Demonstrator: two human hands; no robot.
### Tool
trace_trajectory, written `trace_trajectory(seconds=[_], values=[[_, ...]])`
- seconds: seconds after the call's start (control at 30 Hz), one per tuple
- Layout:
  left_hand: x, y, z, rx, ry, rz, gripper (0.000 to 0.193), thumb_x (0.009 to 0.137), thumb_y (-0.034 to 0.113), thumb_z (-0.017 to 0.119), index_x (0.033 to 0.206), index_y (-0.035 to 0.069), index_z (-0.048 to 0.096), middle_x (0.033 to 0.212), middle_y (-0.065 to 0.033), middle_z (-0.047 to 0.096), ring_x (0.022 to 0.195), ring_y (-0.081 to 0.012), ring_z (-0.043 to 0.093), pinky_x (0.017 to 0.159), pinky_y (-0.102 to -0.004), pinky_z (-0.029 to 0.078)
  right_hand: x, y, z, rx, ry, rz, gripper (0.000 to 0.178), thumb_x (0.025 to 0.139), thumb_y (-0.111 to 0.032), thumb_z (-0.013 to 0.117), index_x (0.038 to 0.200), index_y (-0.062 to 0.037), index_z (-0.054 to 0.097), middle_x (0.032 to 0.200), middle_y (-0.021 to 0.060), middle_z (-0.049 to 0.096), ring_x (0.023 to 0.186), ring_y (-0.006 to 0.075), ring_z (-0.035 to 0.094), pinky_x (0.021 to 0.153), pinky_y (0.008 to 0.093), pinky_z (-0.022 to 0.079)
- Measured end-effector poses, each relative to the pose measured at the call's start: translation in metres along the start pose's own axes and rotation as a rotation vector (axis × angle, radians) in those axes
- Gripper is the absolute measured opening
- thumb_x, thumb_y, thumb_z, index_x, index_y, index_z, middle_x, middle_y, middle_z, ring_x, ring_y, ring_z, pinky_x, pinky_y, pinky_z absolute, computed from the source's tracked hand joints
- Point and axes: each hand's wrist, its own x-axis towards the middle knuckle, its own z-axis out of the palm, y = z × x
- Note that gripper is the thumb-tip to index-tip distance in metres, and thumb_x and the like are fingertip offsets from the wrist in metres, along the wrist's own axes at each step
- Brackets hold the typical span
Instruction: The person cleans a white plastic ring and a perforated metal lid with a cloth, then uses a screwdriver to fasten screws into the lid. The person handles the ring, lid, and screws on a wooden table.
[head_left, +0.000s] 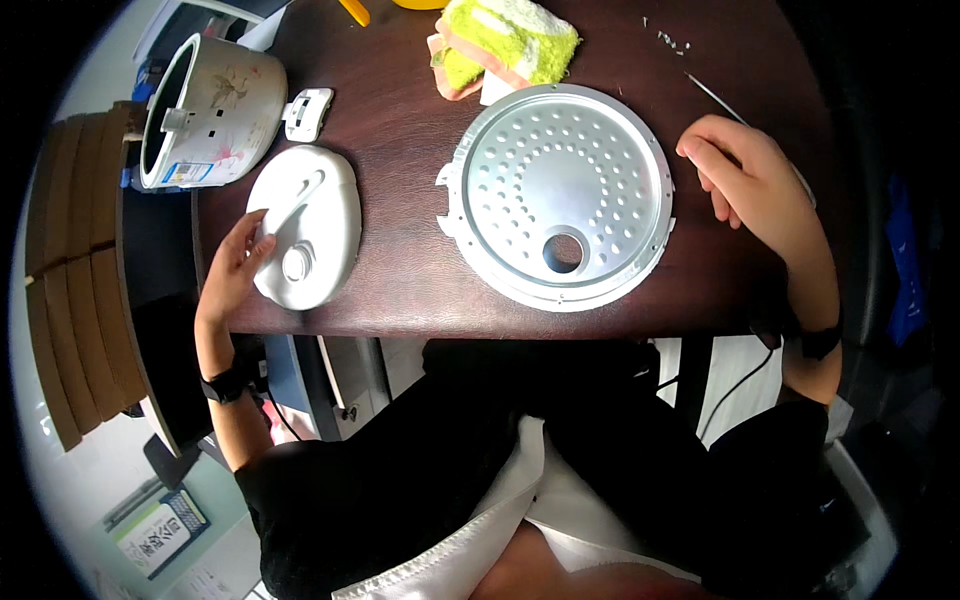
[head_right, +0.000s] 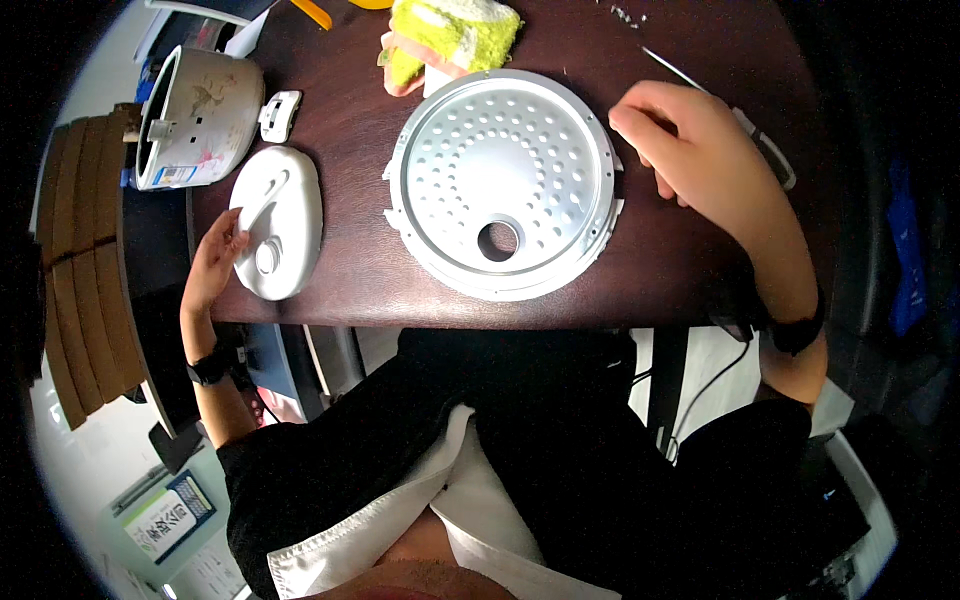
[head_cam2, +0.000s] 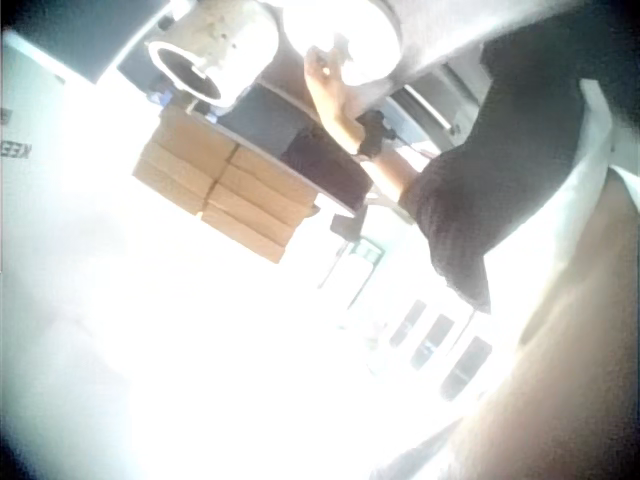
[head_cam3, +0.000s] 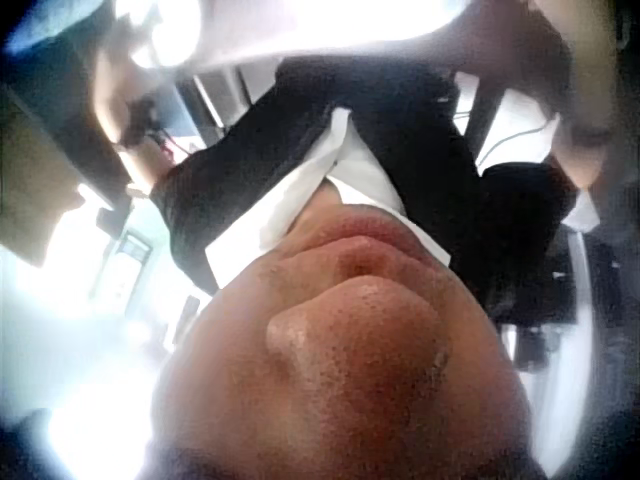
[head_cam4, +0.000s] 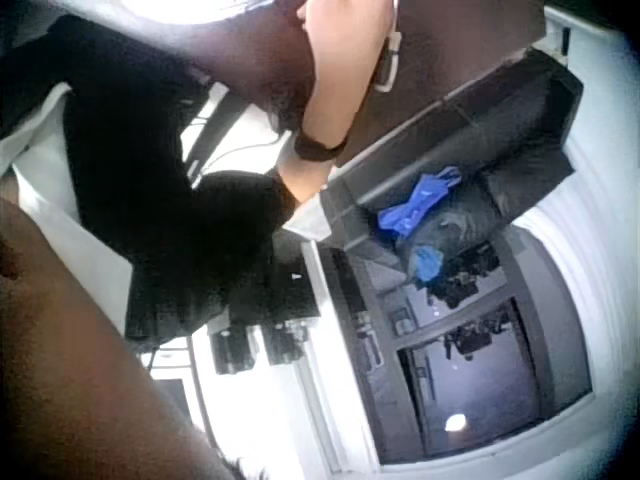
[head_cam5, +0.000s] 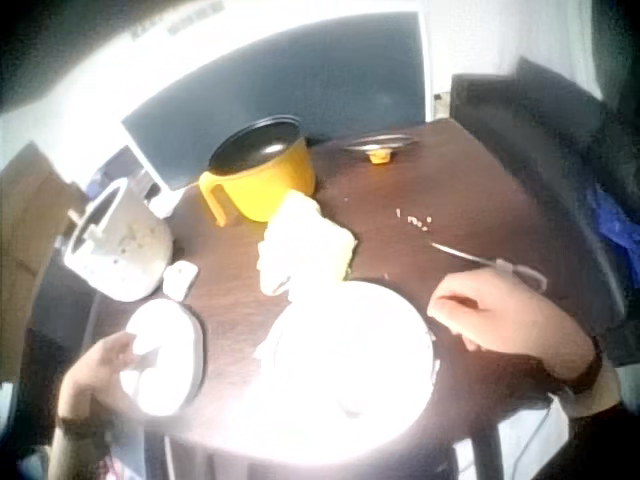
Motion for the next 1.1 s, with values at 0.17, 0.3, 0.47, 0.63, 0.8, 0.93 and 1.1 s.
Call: trace_trajectory(seconds=[0.17,0.3,0.47,0.63,0.8,0.93,1.1], values=[[0.000,0.010,0.002,0.344,0.253,0.073,0.036,0.090,0.016,0.061,0.124,0.003,0.055,0.110,-0.0118,0.058,0.097,-0.0220,0.055,0.085,-0.0316,0.045,0.027,-0.008,-0.001,-0.091,-0.065,0.084,0.034,0.095,-0.035,0.051,0.079,-0.0050,0.057,0.059,-0.0013,0.049,0.044,0.0058,0.050,0.038,0.0203,0.039],[-0.001,0.073,0.020,0.528,0.412,0.243,0.037,0.086,0.009,0.063,0.122,0.003,0.055,0.118,-0.0162,0.057,0.110,-0.0319,0.054,0.093,-0.0373,0.043,0.034,-0.003,-0.001,-0.072,-0.126,0.136,0.034,0.095,-0.032,0.050,0.077,-0.0043,0.056,0.058,-0.0016,0.049,0.044,0.0060,0.052,0.038,0.0205,0.041],[0.006,0.166,0.068,0.348,0.054,0.450,0.041,0.086,0.015,0.064,0.123,0.001,0.053,0.121,-0.0177,0.055,0.110,-0.0324,0.056,0.094,-0.0373,0.044,0.026,0.001,-0.010,0.127,-0.240,0.217,0.030,0.095,-0.033,0.051,0.084,-0.0058,0.057,0.060,-0.0015,0.050,0.045,0.0064,0.052,0.038,0.0197,0.042],[0.053,0.193,0.113,0.468,-0.002,0.688,0.051,0.086,0.020,0.063,0.128,-0.004,0.047,0.130,-0.0210,0.048,0.113,-0.0352,0.054,0.095,-0.0407,0.045,0.040,0.010,0.003,0.166,-0.171,0.232,0.027,0.095,-0.030,0.049,0.083,-0.0063,0.053,0.065,0.0004,0.051,0.044,0.0079,0.050,0.036,0.0204,0.039],[0.078,0.197,0.131,0.569,-0.084,0.688,0.055,0.090,0.028,0.060,0.132,-0.002,0.044,0.133,-0.0222,0.043,0.114,-0.0359,0.054,0.096,-0.0419,0.046,0.040,0.014,0.011,0.136,-0.238,0.136,0.031,0.095,-0.030,0.052,0.084,-0.0015,0.058,0.063,0.0002,0.052,0.044,0.0076,0.052,0.037,0.0218,0.041],[0.083,0.200,0.131,0.516,-0.133,0.663,0.055,0.090,0.029,0.060,0.132,-0.002,0.044,0.131,-0.0206,0.043,0.112,-0.0349,0.055,0.095,-0.0413,0.046,0.039,0.014,0.015,0.096,-0.210,0.114,0.031,0.096,-0.027,0.050,0.078,-0.0024,0.058,0.054,-0.0001,0.051,0.042,0.0073,0.050,0.038,0.0223,0.040],[0.082,0.198,0.131,0.525,-0.114,0.676,0.054,0.090,0.028,0.060,0.132,-0.002,0.044,0.131,-0.0205,0.044,0.113,-0.0335,0.054,0.095,-0.0410,0.046,0.040,0.014,0.016,0.088,-0.231,0.146,0.035,0.098,-0.026,0.047,0.072,-0.0035,0.054,0.049,0.0006,0.050,0.038,0.0065,0.046,0.038,0.0220,0.039]])
